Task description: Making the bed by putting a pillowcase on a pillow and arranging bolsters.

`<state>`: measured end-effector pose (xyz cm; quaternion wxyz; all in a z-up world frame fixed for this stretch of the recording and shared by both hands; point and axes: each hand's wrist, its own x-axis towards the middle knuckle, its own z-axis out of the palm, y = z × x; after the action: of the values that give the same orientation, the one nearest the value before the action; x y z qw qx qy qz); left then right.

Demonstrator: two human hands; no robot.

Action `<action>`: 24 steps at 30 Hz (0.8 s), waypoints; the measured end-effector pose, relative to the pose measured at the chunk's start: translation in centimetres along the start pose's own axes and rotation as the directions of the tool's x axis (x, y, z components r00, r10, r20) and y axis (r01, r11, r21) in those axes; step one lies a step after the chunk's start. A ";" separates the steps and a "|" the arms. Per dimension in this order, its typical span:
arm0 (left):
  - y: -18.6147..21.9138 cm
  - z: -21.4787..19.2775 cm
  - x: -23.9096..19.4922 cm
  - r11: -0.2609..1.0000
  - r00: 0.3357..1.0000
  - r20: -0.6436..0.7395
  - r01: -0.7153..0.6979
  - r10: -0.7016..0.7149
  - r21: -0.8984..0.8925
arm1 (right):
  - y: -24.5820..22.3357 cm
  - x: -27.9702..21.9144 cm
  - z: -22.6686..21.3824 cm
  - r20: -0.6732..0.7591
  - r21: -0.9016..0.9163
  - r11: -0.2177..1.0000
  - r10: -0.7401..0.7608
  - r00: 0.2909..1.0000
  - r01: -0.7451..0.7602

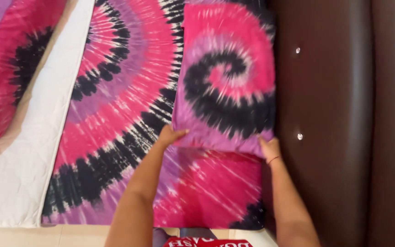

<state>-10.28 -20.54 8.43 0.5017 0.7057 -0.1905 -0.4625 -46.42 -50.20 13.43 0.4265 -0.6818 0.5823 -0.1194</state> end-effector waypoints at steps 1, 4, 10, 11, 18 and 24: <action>-2.3 0.8 0.4 1.000 1.000 0.004 0.005 -0.005 0.000 | 1.8 -0.1 1.6 0.000 -0.002 1.000 0.006 1.000 -0.006; -8.1 3.5 0.1 0.934 0.970 -0.105 0.239 -0.219 0.266 | 8.0 -0.9 5.0 0.060 -0.063 0.969 0.243 0.968 -0.239; -7.7 3.3 -3.4 0.926 0.966 -0.097 0.196 -0.239 -0.324 | 9.8 -3.8 3.8 0.041 0.232 0.946 0.222 0.974 -0.225; -7.7 2.9 -3.8 0.951 0.964 -0.081 0.234 -0.254 -0.200 | 8.8 -4.8 3.6 0.054 0.266 0.939 0.210 0.976 -0.216; -8.5 3.5 -6.0 0.878 0.893 -0.070 0.419 -0.445 -0.233 | 8.4 -7.9 3.1 0.112 0.376 0.899 0.197 0.974 -0.225; -15.2 3.3 -4.6 0.926 0.904 -0.296 0.215 -0.310 -0.310 | 5.2 -10.2 2.6 0.243 0.740 0.459 0.498 0.832 -0.491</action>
<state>-18.35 -12.44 -3.11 0.5510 0.7190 0.0614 -0.4192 -51.32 -39.67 11.57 0.6910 -0.2290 0.6450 -0.2326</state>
